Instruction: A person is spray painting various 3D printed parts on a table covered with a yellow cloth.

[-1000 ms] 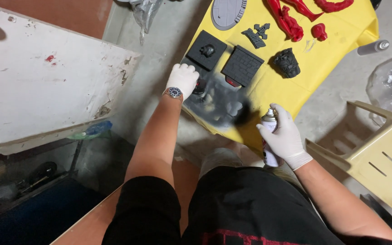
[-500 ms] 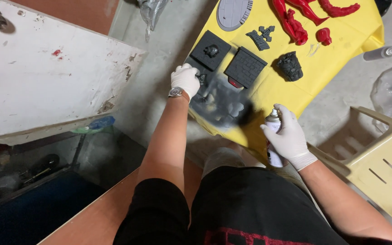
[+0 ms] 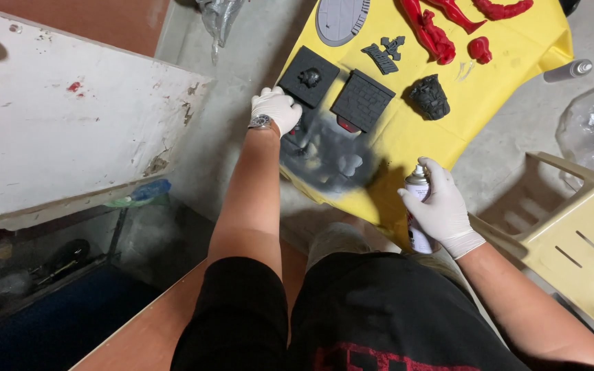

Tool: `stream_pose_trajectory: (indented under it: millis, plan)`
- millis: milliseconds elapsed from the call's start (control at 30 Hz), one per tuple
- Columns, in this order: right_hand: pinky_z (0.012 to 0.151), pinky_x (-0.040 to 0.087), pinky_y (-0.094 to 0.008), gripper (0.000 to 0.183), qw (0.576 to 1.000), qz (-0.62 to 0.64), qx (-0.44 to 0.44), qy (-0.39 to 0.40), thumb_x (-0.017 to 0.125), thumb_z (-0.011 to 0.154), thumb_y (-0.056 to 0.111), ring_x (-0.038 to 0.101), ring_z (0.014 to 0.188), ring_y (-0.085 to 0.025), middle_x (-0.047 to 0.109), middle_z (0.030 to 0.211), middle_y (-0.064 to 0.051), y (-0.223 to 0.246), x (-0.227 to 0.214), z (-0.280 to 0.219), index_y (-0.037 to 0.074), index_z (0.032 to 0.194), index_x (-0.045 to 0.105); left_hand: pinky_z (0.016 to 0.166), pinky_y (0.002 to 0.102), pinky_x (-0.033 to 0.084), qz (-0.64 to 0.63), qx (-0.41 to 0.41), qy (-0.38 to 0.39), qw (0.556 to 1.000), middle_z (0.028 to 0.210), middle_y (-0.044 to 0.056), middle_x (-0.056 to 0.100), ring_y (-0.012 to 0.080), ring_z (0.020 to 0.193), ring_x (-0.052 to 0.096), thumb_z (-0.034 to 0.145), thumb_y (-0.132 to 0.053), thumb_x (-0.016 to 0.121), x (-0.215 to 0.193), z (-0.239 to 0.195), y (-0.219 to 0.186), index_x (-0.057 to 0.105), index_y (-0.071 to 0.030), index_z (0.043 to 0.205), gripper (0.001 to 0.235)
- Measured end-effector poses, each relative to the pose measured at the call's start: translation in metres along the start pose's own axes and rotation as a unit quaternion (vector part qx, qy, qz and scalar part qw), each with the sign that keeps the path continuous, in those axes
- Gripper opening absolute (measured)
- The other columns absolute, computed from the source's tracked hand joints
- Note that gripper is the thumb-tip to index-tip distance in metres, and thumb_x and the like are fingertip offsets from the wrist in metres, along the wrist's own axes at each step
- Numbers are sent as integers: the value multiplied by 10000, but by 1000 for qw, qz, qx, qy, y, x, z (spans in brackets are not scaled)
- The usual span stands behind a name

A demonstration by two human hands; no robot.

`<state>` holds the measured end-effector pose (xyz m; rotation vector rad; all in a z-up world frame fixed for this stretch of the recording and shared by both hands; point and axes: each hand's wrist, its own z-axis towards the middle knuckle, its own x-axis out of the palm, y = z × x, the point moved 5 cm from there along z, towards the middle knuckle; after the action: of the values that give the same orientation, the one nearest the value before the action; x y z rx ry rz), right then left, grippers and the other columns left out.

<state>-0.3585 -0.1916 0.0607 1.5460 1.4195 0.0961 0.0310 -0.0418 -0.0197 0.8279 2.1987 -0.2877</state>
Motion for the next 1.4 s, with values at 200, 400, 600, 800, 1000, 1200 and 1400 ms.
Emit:
stream_pose_trajectory:
  millis: [200, 400, 600, 800, 1000, 1200, 1400]
  plan:
    - [1116, 442, -517, 772, 1000, 6, 3, 0, 824, 795, 374, 575, 1283, -398, 573, 1319, -184, 5, -2, -1, 291, 1482, 481, 1100, 466, 367, 51, 6, 15, 999, 1417, 38, 572, 263, 1353, 455, 1018, -551, 299, -3, -1, -6, 699, -279, 1300, 560]
    - [1114, 442, -521, 767, 1000, 5, -5, -1, 829, 795, 376, 575, 1283, -404, 578, 1322, -198, 6, -2, 1, 280, 1478, 494, 1102, 475, 376, 58, 16, 23, 998, 1422, 37, 582, 266, 1359, 466, 1025, -547, 315, -7, -27, -7, 697, -269, 1308, 551]
    - [1097, 454, -515, 766, 1000, 1, -17, 11, 823, 796, 370, 593, 1263, -401, 588, 1306, -198, 4, 2, 3, 281, 1481, 490, 1084, 463, 370, 67, 44, -19, 997, 1351, 19, 598, 242, 1320, 461, 988, -593, 395, 1, -48, -8, 754, -254, 1178, 529]
    - [1096, 457, -513, 765, 1000, 0, -20, 16, 824, 793, 376, 595, 1262, -391, 591, 1312, -191, 3, 2, 4, 290, 1478, 494, 1043, 453, 358, 106, 24, -99, 989, 1229, 16, 630, 221, 1231, 473, 994, -596, 398, 4, -62, -21, 788, -228, 1069, 542]
    - [1091, 458, -509, 765, 999, -7, -23, 23, 821, 794, 355, 599, 1254, -408, 592, 1293, -197, 4, 0, 0, 274, 1479, 488, 1075, 477, 297, 100, -36, -76, 991, 1283, 18, 640, 216, 1260, 451, 987, -649, 372, -4, -72, -29, 781, -213, 1117, 611]
    - [1098, 454, -512, 769, 1000, -10, -18, 19, 824, 790, 358, 596, 1261, -403, 590, 1294, -197, 1, -3, -3, 275, 1477, 490, 1078, 512, 273, 103, -81, -60, 990, 1315, 18, 624, 231, 1274, 430, 989, -604, 421, 3, -62, -33, 758, -222, 1162, 538]
    - [1094, 457, -499, 759, 1000, -9, -12, 23, 821, 794, 364, 598, 1262, -389, 591, 1297, -186, -1, -4, -5, 278, 1473, 492, 1070, 518, 285, 83, -103, -58, 989, 1324, 9, 602, 231, 1275, 424, 967, -510, 443, -8, -77, -33, 764, -208, 1140, 474]
